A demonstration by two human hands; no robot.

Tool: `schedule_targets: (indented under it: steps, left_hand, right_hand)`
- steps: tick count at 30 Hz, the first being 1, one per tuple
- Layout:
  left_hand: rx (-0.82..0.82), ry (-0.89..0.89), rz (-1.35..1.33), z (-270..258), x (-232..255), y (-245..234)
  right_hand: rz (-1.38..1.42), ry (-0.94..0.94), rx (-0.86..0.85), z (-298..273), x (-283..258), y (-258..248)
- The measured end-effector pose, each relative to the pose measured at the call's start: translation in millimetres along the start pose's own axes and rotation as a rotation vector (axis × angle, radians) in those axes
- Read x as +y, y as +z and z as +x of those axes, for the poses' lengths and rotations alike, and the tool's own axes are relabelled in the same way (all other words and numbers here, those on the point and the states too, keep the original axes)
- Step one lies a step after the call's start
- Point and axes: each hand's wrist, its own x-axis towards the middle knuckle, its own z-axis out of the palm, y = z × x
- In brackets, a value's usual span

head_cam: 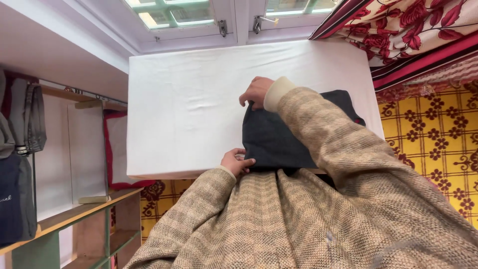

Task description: A person carefully smooths and folds a dark polo shirt on a white table surface.

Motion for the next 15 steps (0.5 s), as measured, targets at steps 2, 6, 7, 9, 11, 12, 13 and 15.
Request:
schedule_targets:
  steps: [2, 6, 7, 9, 11, 12, 13, 15]
  left_hand:
    - [-0.027, 0.056, -0.093, -3.6, 15.3, -2.8]
    - [-0.019, 0.217, 0.077, -43.1, 93.2, -10.2]
    - [0.000, 0.336, 0.100, -55.1, 116.8, -10.5]
    - [0.011, 0.462, 0.129, -74.7, 162.0, -13.0]
    - [0.015, 0.646, 0.116, -89.9, 206.2, -16.2]
    - [0.005, 0.653, 0.120, -94.5, 229.2, -18.9]
    - [0.059, 0.749, 0.200, -100.0, 251.5, -23.4]
    - [0.116, 0.849, 0.282, -105.2, 295.2, -34.1]
  right_hand:
    - [0.017, 0.099, 0.058, -24.6, 8.7, -26.6]
    - [0.010, 0.308, 0.092, -95.6, 20.2, -95.0]
    - [0.033, 0.341, 0.099, -115.9, 22.2, -117.5]
    - [0.054, 0.387, 0.110, -154.8, 22.6, -158.6]
    - [0.218, 0.308, 0.395, -192.4, 19.6, -196.4]
    - [0.212, 0.319, 0.399, -207.0, 13.9, -212.3]
    - [0.202, 0.421, 0.418, -218.8, 8.1, -228.1]
    - [0.189, 0.522, 0.442, -234.6, 11.6, -245.1]
